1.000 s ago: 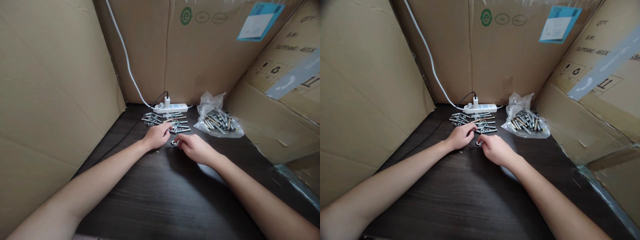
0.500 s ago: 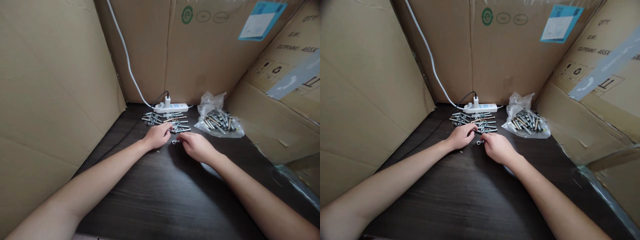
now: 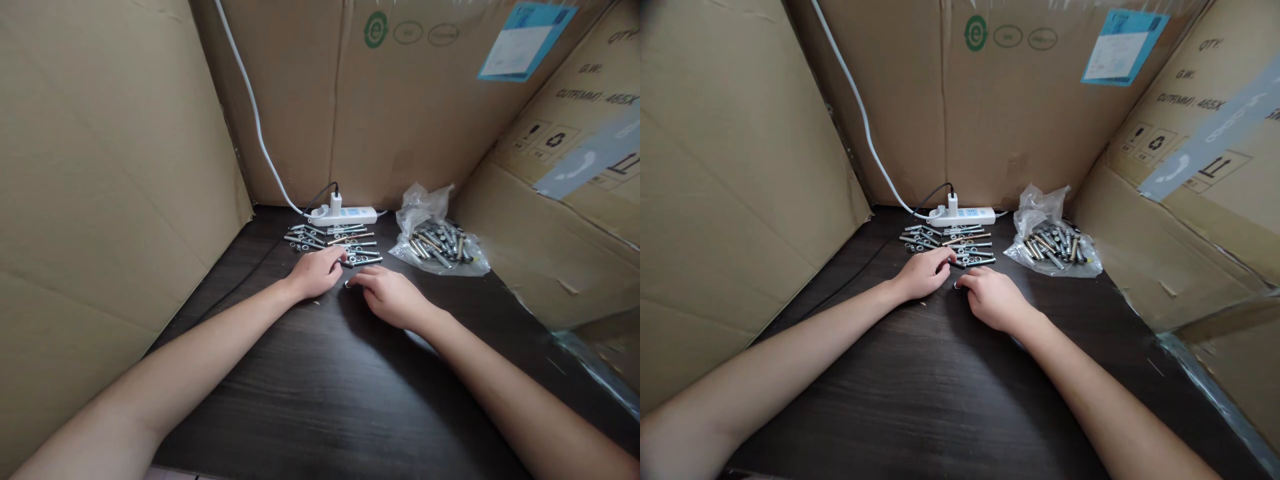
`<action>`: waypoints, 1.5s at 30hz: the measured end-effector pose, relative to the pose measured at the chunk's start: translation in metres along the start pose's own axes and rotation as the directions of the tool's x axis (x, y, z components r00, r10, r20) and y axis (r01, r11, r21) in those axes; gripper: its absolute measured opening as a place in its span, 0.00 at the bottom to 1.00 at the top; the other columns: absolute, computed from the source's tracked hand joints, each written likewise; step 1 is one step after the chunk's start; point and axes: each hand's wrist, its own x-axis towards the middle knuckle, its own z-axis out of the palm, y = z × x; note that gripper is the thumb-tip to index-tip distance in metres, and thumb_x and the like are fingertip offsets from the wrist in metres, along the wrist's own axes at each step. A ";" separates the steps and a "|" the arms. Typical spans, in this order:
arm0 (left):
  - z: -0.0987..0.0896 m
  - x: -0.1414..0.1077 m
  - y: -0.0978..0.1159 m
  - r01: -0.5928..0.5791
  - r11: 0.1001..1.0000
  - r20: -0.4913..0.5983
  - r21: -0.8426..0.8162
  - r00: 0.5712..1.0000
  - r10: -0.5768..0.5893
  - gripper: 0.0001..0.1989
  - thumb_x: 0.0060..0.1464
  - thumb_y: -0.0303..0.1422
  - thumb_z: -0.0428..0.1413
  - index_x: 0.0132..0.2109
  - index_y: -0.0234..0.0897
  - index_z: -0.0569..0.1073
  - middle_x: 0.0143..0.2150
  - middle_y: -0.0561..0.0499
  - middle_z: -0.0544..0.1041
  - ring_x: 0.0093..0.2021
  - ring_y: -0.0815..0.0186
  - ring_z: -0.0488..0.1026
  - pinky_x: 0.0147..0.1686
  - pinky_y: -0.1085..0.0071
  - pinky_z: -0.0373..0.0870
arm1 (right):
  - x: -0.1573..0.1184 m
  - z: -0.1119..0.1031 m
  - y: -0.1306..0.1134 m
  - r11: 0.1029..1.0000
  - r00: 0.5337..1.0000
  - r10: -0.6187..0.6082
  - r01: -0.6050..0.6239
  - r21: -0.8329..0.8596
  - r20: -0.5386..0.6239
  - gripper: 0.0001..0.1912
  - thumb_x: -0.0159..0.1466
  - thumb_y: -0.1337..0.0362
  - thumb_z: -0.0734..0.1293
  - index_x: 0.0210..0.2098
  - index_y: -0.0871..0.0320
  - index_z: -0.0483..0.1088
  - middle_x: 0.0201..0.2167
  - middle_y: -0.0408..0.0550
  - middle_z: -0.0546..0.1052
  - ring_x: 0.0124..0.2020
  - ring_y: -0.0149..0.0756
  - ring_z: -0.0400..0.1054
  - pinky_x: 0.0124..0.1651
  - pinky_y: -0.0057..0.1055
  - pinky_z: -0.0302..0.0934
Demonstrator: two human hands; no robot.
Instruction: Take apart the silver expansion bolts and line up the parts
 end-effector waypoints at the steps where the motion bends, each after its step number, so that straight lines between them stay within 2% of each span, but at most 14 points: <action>1: 0.000 0.000 0.000 -0.001 1.000 0.000 0.001 1.000 0.001 0.09 0.56 0.26 0.46 0.42 0.38 0.68 0.40 0.53 0.74 0.36 0.67 0.71 0.37 0.72 0.65 | 0.000 0.002 0.000 1.000 1.000 0.002 -0.002 -0.014 -0.012 0.20 0.59 0.73 0.56 0.45 0.55 0.73 0.42 0.48 0.75 0.46 0.39 0.66 0.48 0.33 0.59; 5: 0.000 0.001 0.000 -0.002 1.000 0.002 -0.002 1.000 0.002 0.09 0.56 0.26 0.46 0.42 0.39 0.68 0.41 0.52 0.74 0.37 0.67 0.71 0.37 0.72 0.66 | 0.002 0.010 0.000 0.997 0.997 -0.008 0.003 -0.072 -0.071 0.21 0.60 0.72 0.58 0.51 0.59 0.69 0.45 0.52 0.73 0.47 0.41 0.64 0.51 0.35 0.58; 8: 0.000 0.001 0.000 -0.001 1.000 0.008 0.000 1.000 0.001 0.09 0.56 0.26 0.46 0.42 0.38 0.68 0.40 0.52 0.74 0.37 0.67 0.71 0.38 0.72 0.66 | 0.003 0.017 0.001 0.995 0.994 -0.020 0.009 -0.101 -0.111 0.21 0.62 0.68 0.58 0.54 0.61 0.67 0.46 0.54 0.72 0.49 0.42 0.62 0.53 0.37 0.57; 14: 0.001 0.000 -0.001 0.003 1.000 0.007 0.003 1.000 -0.003 0.10 0.56 0.27 0.45 0.43 0.38 0.68 0.40 0.52 0.74 0.37 0.67 0.71 0.37 0.72 0.66 | 0.005 0.025 0.000 0.990 0.989 -0.021 0.000 -0.142 -0.146 0.21 0.64 0.62 0.58 0.54 0.63 0.65 0.46 0.56 0.71 0.49 0.45 0.61 0.53 0.39 0.57; 17: 0.001 0.000 -0.001 0.008 1.000 0.011 0.005 1.000 -0.008 0.10 0.56 0.27 0.46 0.43 0.38 0.68 0.40 0.52 0.74 0.37 0.67 0.71 0.36 0.72 0.65 | 0.005 0.023 0.000 0.990 0.982 -0.050 0.024 -0.141 -0.182 0.20 0.64 0.61 0.59 0.53 0.63 0.66 0.45 0.55 0.72 0.47 0.44 0.62 0.52 0.38 0.57; 20: 0.000 0.000 0.000 0.015 1.000 0.015 0.002 1.000 -0.015 0.10 0.56 0.27 0.46 0.43 0.39 0.68 0.40 0.52 0.74 0.36 0.67 0.71 0.36 0.72 0.65 | 0.006 0.012 0.014 0.991 0.953 -0.074 0.038 -0.126 -0.294 0.18 0.64 0.63 0.58 0.51 0.61 0.68 0.44 0.53 0.72 0.45 0.43 0.62 0.50 0.36 0.58; 23: -0.001 0.000 0.001 0.020 1.000 0.020 0.002 1.000 -0.020 0.10 0.56 0.27 0.46 0.43 0.39 0.68 0.40 0.52 0.74 0.36 0.67 0.71 0.36 0.72 0.65 | 0.004 -0.002 0.050 0.989 0.878 0.027 -0.093 -0.116 -0.477 0.14 0.63 0.64 0.59 0.44 0.60 0.71 0.40 0.53 0.72 0.44 0.43 0.62 0.48 0.37 0.57; 26: -0.002 0.000 0.001 0.018 1.000 0.026 0.008 1.000 -0.018 0.10 0.56 0.27 0.46 0.43 0.38 0.69 0.39 0.53 0.75 0.34 0.68 0.71 0.34 0.72 0.64 | -0.006 -0.008 0.099 0.931 0.747 0.214 -0.352 -0.101 -0.629 0.12 0.60 0.65 0.59 0.39 0.60 0.71 0.38 0.55 0.72 0.42 0.45 0.62 0.46 0.38 0.56; 29: -0.001 0.000 0.001 0.022 1.000 0.027 0.013 0.999 -0.022 0.10 0.56 0.27 0.46 0.42 0.38 0.69 0.38 0.53 0.75 0.33 0.69 0.70 0.33 0.73 0.63 | -0.018 -0.004 0.138 0.822 0.615 0.385 -0.568 -0.048 -0.688 0.13 0.58 0.63 0.60 0.39 0.60 0.71 0.37 0.55 0.71 0.41 0.46 0.61 0.42 0.38 0.55; 31: -0.001 0.000 0.001 0.023 1.000 0.028 0.013 0.999 -0.024 0.10 0.56 0.27 0.46 0.43 0.38 0.69 0.38 0.53 0.75 0.33 0.69 0.70 0.33 0.73 0.63 | -0.024 0.001 0.153 0.779 0.572 0.442 -0.626 -0.020 -0.691 0.13 0.57 0.62 0.60 0.38 0.59 0.71 0.36 0.54 0.70 0.39 0.46 0.61 0.41 0.37 0.55; 33: -0.001 0.000 0.000 0.022 1.000 0.030 0.010 0.999 -0.022 0.10 0.56 0.27 0.46 0.43 0.38 0.69 0.38 0.53 0.74 0.33 0.69 0.70 0.33 0.73 0.63 | -0.027 0.004 0.158 0.771 0.582 0.467 -0.637 -0.016 -0.665 0.12 0.57 0.62 0.59 0.36 0.59 0.71 0.34 0.54 0.71 0.38 0.45 0.61 0.40 0.36 0.54; 37: -0.001 0.000 0.000 0.021 1.000 0.028 0.002 0.999 -0.021 0.10 0.56 0.27 0.45 0.43 0.38 0.69 0.38 0.53 0.74 0.33 0.68 0.70 0.34 0.72 0.64 | -0.025 0.004 0.156 0.779 0.661 0.469 -0.622 -0.078 -0.586 0.11 0.58 0.62 0.58 0.31 0.58 0.71 0.31 0.54 0.73 0.36 0.44 0.61 0.38 0.37 0.54; 42: -0.002 0.000 0.001 0.028 1.000 0.032 -0.003 0.999 -0.028 0.10 0.56 0.27 0.46 0.43 0.38 0.69 0.39 0.52 0.75 0.34 0.68 0.70 0.34 0.72 0.65 | -0.024 0.001 0.151 0.768 0.695 0.480 -0.628 -0.128 -0.535 0.12 0.57 0.60 0.59 0.31 0.58 0.71 0.31 0.54 0.74 0.36 0.46 0.63 0.38 0.38 0.54; 45: -0.002 0.000 0.002 0.027 1.000 0.035 -0.006 0.999 -0.027 0.11 0.56 0.27 0.46 0.44 0.38 0.69 0.39 0.52 0.75 0.34 0.68 0.71 0.35 0.72 0.65 | -0.024 0.000 0.147 0.776 0.740 0.465 -0.605 -0.179 -0.486 0.13 0.56 0.58 0.61 0.34 0.59 0.71 0.33 0.54 0.74 0.38 0.46 0.64 0.39 0.38 0.55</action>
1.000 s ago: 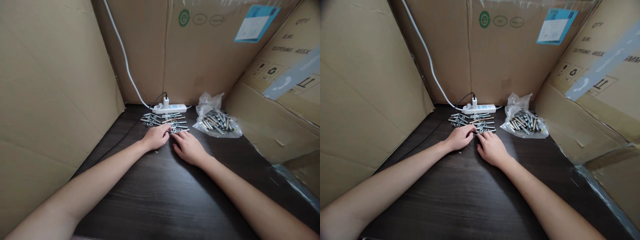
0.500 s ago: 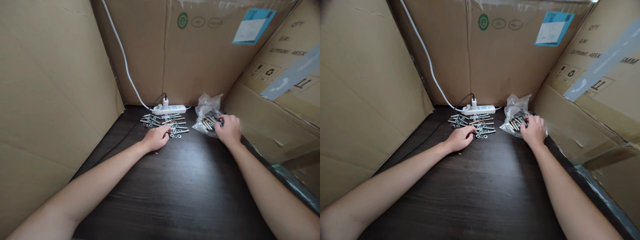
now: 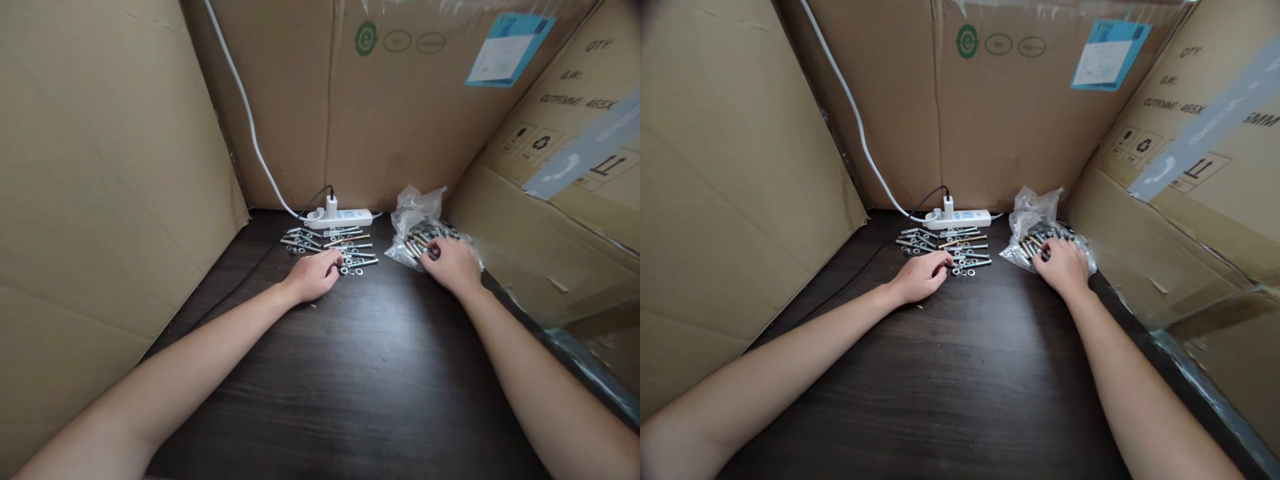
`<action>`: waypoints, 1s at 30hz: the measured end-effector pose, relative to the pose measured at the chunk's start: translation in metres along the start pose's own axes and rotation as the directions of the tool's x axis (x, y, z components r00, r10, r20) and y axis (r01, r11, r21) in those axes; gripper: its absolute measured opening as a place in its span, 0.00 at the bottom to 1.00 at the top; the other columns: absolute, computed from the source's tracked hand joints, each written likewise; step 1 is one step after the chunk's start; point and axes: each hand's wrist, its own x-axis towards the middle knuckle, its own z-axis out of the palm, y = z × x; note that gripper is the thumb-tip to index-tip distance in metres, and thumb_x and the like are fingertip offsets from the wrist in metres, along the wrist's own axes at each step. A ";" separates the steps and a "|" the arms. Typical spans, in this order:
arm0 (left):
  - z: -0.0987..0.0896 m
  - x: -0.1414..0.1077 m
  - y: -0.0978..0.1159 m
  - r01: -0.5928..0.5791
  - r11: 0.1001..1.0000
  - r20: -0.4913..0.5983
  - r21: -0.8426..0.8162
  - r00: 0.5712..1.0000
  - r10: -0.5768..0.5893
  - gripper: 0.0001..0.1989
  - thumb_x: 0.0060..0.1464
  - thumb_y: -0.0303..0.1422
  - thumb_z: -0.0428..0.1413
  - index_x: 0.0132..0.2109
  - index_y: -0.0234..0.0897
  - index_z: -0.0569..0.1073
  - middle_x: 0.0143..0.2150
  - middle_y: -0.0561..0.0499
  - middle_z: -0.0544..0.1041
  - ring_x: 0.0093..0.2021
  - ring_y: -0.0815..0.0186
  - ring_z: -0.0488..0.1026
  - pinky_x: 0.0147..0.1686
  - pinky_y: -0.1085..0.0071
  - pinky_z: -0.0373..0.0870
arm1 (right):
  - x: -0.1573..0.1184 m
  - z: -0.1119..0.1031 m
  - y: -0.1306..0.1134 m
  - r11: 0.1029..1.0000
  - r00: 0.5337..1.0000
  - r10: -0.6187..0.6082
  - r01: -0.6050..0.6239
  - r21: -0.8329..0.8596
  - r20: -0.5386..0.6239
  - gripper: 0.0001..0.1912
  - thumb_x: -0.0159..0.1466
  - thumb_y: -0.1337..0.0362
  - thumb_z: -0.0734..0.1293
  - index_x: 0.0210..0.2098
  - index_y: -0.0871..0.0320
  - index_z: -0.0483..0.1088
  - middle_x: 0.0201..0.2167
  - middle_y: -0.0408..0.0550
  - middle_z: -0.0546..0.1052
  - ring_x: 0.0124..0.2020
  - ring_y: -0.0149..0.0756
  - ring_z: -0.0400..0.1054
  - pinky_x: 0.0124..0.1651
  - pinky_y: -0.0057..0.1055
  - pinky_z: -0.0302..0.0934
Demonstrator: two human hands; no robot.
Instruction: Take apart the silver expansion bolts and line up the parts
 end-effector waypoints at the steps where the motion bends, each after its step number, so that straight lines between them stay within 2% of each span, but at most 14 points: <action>1: 0.000 0.000 0.000 0.000 1.000 0.001 -0.002 1.000 0.000 0.11 0.56 0.27 0.46 0.44 0.38 0.69 0.40 0.52 0.75 0.34 0.68 0.71 0.35 0.72 0.65 | -0.001 -0.001 -0.001 1.000 1.000 -0.017 0.017 -0.011 0.014 0.13 0.56 0.58 0.61 0.35 0.59 0.71 0.34 0.54 0.74 0.38 0.47 0.64 0.39 0.38 0.56; 7: 0.000 -0.001 0.000 -0.004 1.000 -0.003 0.002 1.000 0.004 0.11 0.56 0.27 0.46 0.43 0.38 0.69 0.40 0.52 0.74 0.35 0.68 0.71 0.36 0.72 0.66 | -0.004 0.001 -0.002 0.999 0.999 -0.031 0.031 -0.021 0.015 0.14 0.58 0.58 0.60 0.37 0.60 0.70 0.36 0.54 0.75 0.36 0.44 0.67 0.36 0.36 0.56; 11: 0.001 -0.001 0.000 -0.013 1.000 -0.008 -0.010 1.000 0.013 0.11 0.56 0.27 0.46 0.43 0.38 0.69 0.40 0.52 0.74 0.35 0.67 0.71 0.37 0.72 0.66 | -0.003 -0.003 -0.004 1.000 0.995 -0.017 0.019 0.021 -0.102 0.15 0.60 0.59 0.59 0.40 0.61 0.69 0.38 0.56 0.75 0.35 0.44 0.67 0.36 0.35 0.56; 14: 0.001 -0.001 0.001 -0.033 0.999 -0.016 -0.026 0.999 0.033 0.11 0.56 0.27 0.45 0.44 0.38 0.69 0.42 0.52 0.74 0.37 0.67 0.71 0.38 0.71 0.66 | -0.003 -0.016 -0.020 0.985 0.978 -0.088 0.113 0.128 -0.188 0.15 0.60 0.59 0.59 0.42 0.61 0.67 0.39 0.56 0.74 0.37 0.44 0.68 0.39 0.35 0.58; 16: 0.000 -0.002 0.004 -0.053 0.998 -0.034 -0.035 0.998 0.052 0.11 0.57 0.27 0.45 0.45 0.38 0.68 0.44 0.51 0.74 0.38 0.67 0.71 0.40 0.70 0.67 | -0.008 -0.028 -0.041 0.947 0.967 -0.162 0.208 0.244 -0.198 0.14 0.61 0.60 0.59 0.42 0.60 0.66 0.38 0.55 0.73 0.37 0.42 0.68 0.40 0.34 0.59; 19: -0.002 -0.009 0.010 -0.062 0.997 -0.059 -0.041 0.997 0.059 0.13 0.58 0.28 0.45 0.49 0.38 0.65 0.44 0.50 0.73 0.38 0.67 0.72 0.40 0.70 0.67 | -0.026 -0.044 -0.081 0.825 0.949 -0.277 0.315 0.469 -0.151 0.12 0.62 0.60 0.58 0.43 0.59 0.65 0.37 0.53 0.73 0.35 0.39 0.68 0.39 0.33 0.61; 23: -0.007 -0.024 0.021 -0.103 0.994 -0.040 -0.034 0.994 0.101 0.15 0.59 0.32 0.46 0.54 0.38 0.60 0.43 0.49 0.72 0.38 0.66 0.72 0.39 0.70 0.67 | -0.058 -0.052 -0.123 0.643 0.895 -0.445 0.331 0.691 -0.015 0.09 0.63 0.63 0.58 0.43 0.56 0.64 0.37 0.49 0.74 0.35 0.36 0.68 0.38 0.30 0.61; 26: -0.008 -0.031 0.028 -0.154 0.988 0.025 -0.013 0.988 0.154 0.11 0.59 0.32 0.45 0.50 0.38 0.61 0.43 0.49 0.72 0.40 0.65 0.72 0.38 0.70 0.67 | -0.072 -0.047 -0.133 0.572 0.879 -0.472 0.246 0.783 0.069 0.08 0.65 0.63 0.57 0.42 0.56 0.63 0.34 0.46 0.73 0.32 0.34 0.67 0.37 0.29 0.60; 30: -0.006 -0.030 0.031 -0.198 0.980 0.098 -0.005 0.975 0.198 0.10 0.59 0.31 0.45 0.48 0.38 0.61 0.42 0.50 0.71 0.39 0.65 0.71 0.37 0.71 0.66 | -0.073 -0.038 -0.131 0.519 0.875 -0.469 0.160 0.840 0.123 0.08 0.65 0.63 0.56 0.35 0.57 0.64 0.26 0.42 0.70 0.27 0.31 0.63 0.33 0.27 0.57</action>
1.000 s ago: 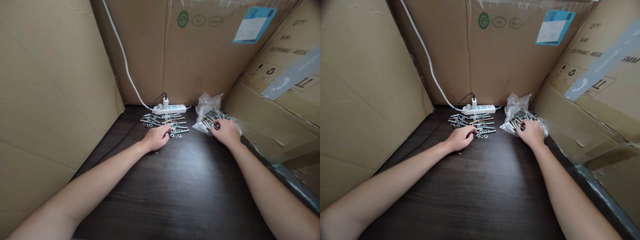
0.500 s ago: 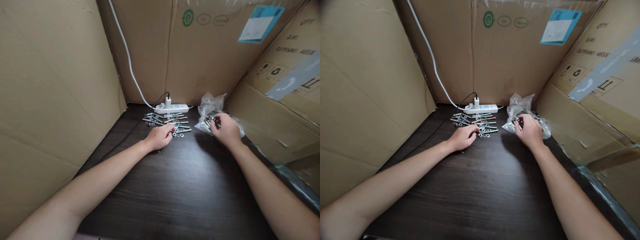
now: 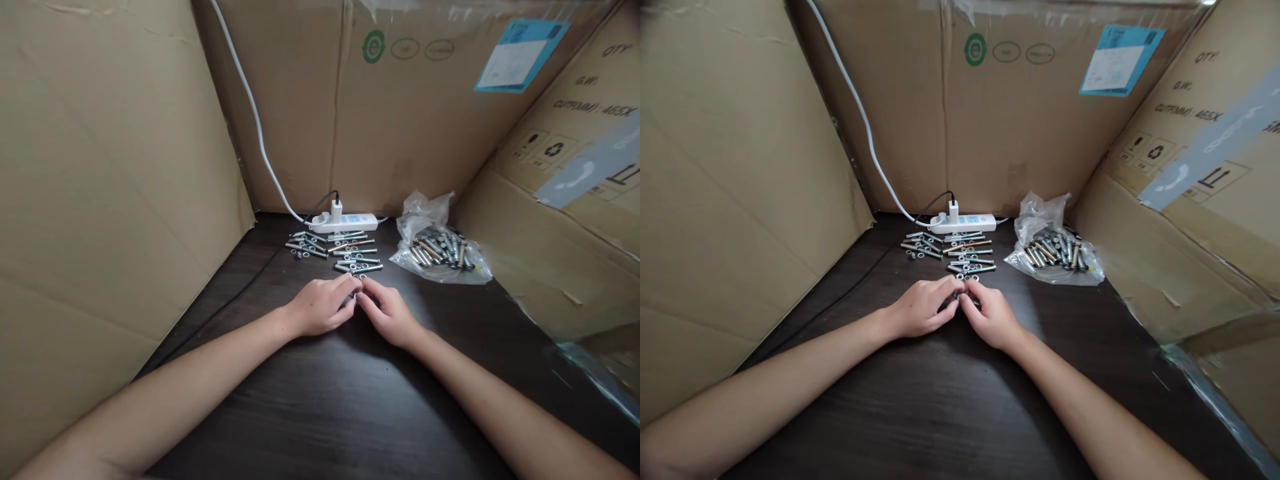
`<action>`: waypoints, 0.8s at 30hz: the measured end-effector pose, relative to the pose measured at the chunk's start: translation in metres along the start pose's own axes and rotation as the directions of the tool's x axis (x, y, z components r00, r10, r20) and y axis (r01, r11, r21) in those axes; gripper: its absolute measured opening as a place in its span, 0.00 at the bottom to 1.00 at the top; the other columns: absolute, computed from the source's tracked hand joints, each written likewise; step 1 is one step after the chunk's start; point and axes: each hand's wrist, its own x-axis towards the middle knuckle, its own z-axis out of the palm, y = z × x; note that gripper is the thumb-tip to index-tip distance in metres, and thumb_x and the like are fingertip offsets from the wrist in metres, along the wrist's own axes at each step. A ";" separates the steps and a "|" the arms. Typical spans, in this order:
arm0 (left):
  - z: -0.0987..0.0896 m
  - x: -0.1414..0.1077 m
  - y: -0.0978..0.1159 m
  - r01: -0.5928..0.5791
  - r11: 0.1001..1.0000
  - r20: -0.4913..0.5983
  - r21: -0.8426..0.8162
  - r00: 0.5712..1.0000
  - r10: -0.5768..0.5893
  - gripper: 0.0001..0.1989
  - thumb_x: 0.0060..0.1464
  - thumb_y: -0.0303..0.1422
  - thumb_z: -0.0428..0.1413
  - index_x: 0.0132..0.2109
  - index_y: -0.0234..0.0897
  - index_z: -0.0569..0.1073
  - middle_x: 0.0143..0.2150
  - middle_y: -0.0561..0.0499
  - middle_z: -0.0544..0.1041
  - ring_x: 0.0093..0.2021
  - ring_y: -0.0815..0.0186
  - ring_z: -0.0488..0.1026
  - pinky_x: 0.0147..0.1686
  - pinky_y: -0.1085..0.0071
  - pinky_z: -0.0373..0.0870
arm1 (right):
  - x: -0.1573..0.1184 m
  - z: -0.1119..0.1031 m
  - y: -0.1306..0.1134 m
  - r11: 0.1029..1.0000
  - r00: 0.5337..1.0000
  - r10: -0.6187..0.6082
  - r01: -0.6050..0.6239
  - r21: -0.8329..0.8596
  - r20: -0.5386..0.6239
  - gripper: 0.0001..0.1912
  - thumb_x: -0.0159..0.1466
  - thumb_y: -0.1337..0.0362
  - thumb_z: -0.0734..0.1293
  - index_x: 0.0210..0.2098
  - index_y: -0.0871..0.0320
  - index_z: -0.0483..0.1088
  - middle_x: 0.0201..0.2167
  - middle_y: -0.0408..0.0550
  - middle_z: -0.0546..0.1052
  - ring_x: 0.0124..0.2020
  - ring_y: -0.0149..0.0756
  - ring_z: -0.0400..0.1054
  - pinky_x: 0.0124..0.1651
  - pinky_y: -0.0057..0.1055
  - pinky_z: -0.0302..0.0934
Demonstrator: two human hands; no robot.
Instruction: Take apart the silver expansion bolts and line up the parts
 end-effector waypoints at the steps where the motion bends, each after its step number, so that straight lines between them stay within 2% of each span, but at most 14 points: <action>1: 0.001 0.001 0.000 -0.010 1.000 0.015 -0.004 1.000 0.010 0.10 0.59 0.31 0.46 0.48 0.38 0.61 0.42 0.50 0.71 0.38 0.66 0.71 0.37 0.71 0.66 | 0.001 -0.001 0.002 1.000 1.000 0.005 -0.005 0.017 0.000 0.08 0.65 0.63 0.56 0.33 0.57 0.64 0.25 0.42 0.69 0.26 0.31 0.62 0.32 0.27 0.57; 5: 0.002 0.004 -0.001 -0.034 0.999 0.046 -0.042 0.998 0.036 0.09 0.57 0.30 0.47 0.46 0.38 0.62 0.40 0.51 0.71 0.37 0.66 0.71 0.35 0.72 0.66 | 0.003 -0.002 0.003 0.999 0.999 0.037 -0.037 0.039 0.011 0.09 0.63 0.64 0.57 0.27 0.58 0.64 0.22 0.40 0.67 0.24 0.29 0.59 0.30 0.25 0.54; 12: 0.004 0.005 -0.002 -0.048 0.998 0.029 -0.036 0.998 0.049 0.09 0.57 0.32 0.49 0.45 0.38 0.63 0.40 0.51 0.72 0.37 0.67 0.71 0.35 0.72 0.67 | 0.003 -0.004 0.003 0.997 0.997 0.067 -0.068 0.037 0.037 0.11 0.61 0.65 0.57 0.25 0.59 0.66 0.21 0.41 0.68 0.26 0.31 0.61 0.32 0.26 0.54; 19: 0.003 0.005 -0.003 -0.039 0.999 0.023 0.036 0.999 0.038 0.08 0.62 0.35 0.45 0.46 0.38 0.63 0.41 0.50 0.72 0.38 0.66 0.72 0.36 0.72 0.67 | 0.003 -0.004 0.004 0.997 0.998 0.061 -0.062 0.053 0.012 0.11 0.62 0.65 0.55 0.24 0.58 0.62 0.20 0.39 0.63 0.24 0.29 0.57 0.29 0.25 0.51; 24: 0.006 0.005 -0.003 -0.048 0.997 0.054 0.058 0.998 0.045 0.08 0.64 0.34 0.42 0.46 0.37 0.61 0.41 0.49 0.72 0.38 0.65 0.72 0.36 0.71 0.67 | 0.004 -0.003 0.004 0.996 0.997 0.076 -0.077 0.044 0.009 0.11 0.62 0.64 0.55 0.25 0.58 0.63 0.21 0.40 0.66 0.25 0.30 0.58 0.30 0.26 0.52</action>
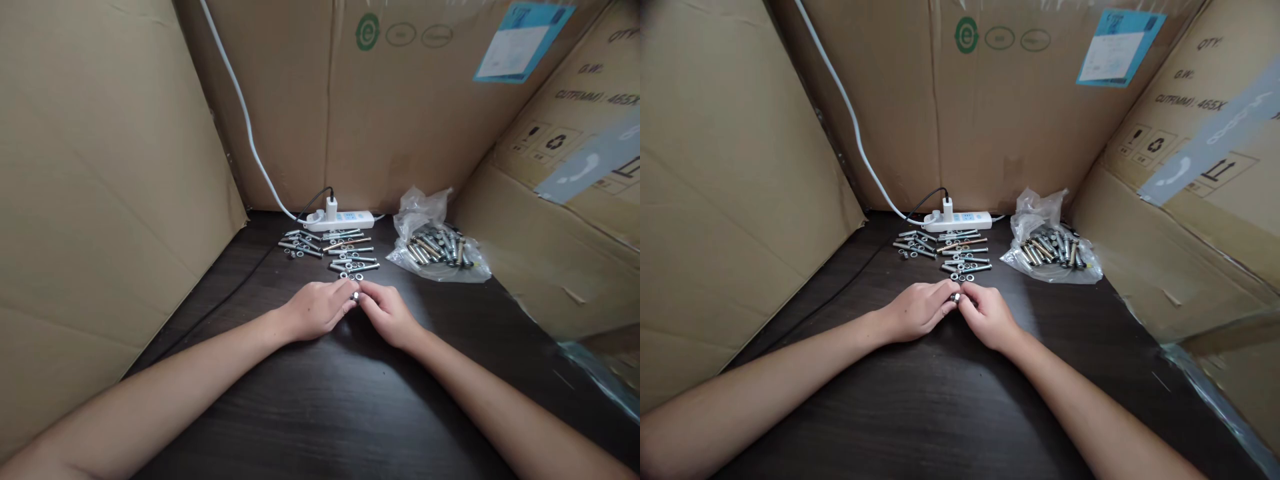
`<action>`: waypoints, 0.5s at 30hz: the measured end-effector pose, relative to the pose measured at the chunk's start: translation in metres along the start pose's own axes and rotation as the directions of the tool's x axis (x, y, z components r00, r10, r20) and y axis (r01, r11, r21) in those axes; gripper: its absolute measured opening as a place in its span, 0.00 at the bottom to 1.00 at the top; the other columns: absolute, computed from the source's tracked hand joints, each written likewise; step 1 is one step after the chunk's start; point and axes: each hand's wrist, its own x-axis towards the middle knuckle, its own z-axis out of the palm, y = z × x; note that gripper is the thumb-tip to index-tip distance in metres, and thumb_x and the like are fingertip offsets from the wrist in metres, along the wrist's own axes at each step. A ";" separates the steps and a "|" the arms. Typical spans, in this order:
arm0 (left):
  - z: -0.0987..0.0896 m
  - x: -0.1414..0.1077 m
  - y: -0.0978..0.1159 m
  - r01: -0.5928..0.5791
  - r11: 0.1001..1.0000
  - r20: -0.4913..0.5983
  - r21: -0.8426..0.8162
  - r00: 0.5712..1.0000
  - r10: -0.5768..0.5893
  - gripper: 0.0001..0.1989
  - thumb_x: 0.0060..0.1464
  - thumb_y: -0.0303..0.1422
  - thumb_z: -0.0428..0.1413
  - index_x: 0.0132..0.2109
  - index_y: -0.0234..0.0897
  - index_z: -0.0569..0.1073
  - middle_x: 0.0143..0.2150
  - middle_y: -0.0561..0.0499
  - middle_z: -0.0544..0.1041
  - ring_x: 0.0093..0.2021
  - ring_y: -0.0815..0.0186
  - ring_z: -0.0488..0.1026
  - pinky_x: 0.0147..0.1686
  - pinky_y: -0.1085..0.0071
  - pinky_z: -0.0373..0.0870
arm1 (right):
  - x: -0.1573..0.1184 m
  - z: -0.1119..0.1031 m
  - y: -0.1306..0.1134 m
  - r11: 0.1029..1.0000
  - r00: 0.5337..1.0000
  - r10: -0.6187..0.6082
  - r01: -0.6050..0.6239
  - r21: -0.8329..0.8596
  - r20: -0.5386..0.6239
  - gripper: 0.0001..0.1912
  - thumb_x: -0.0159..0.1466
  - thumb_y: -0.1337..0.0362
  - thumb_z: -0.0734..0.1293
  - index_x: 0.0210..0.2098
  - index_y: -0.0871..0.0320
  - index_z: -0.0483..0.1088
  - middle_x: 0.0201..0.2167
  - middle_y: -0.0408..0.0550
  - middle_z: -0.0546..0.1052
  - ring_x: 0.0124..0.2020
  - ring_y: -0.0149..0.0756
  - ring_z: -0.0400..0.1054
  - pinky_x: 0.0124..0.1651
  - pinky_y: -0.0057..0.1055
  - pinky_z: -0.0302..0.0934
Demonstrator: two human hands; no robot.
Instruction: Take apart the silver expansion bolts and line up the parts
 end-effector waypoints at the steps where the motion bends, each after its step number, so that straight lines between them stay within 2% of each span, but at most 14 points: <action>1: 0.001 0.000 0.000 -0.004 1.000 0.004 0.010 1.000 0.004 0.08 0.64 0.33 0.42 0.45 0.36 0.61 0.41 0.49 0.72 0.38 0.65 0.72 0.36 0.71 0.66 | 0.000 0.000 0.000 1.000 1.000 0.002 -0.002 -0.005 0.008 0.11 0.62 0.64 0.55 0.26 0.58 0.64 0.22 0.40 0.66 0.25 0.30 0.59 0.31 0.26 0.53; 7: 0.002 0.000 0.002 -0.018 1.000 -0.002 0.023 1.000 0.018 0.07 0.64 0.32 0.41 0.43 0.36 0.62 0.39 0.50 0.72 0.36 0.65 0.71 0.35 0.71 0.65 | -0.001 0.001 0.001 1.000 1.000 -0.008 0.008 -0.025 0.020 0.11 0.62 0.64 0.55 0.26 0.59 0.64 0.22 0.41 0.66 0.25 0.29 0.58 0.31 0.26 0.53; 15: -0.001 0.000 0.003 0.038 0.999 0.024 0.017 0.999 -0.039 0.09 0.65 0.34 0.40 0.40 0.37 0.62 0.36 0.52 0.73 0.36 0.66 0.72 0.35 0.71 0.64 | -0.002 0.003 -0.001 0.996 1.000 -0.010 0.011 -0.086 0.009 0.10 0.62 0.64 0.55 0.25 0.58 0.61 0.21 0.40 0.64 0.23 0.29 0.56 0.30 0.26 0.51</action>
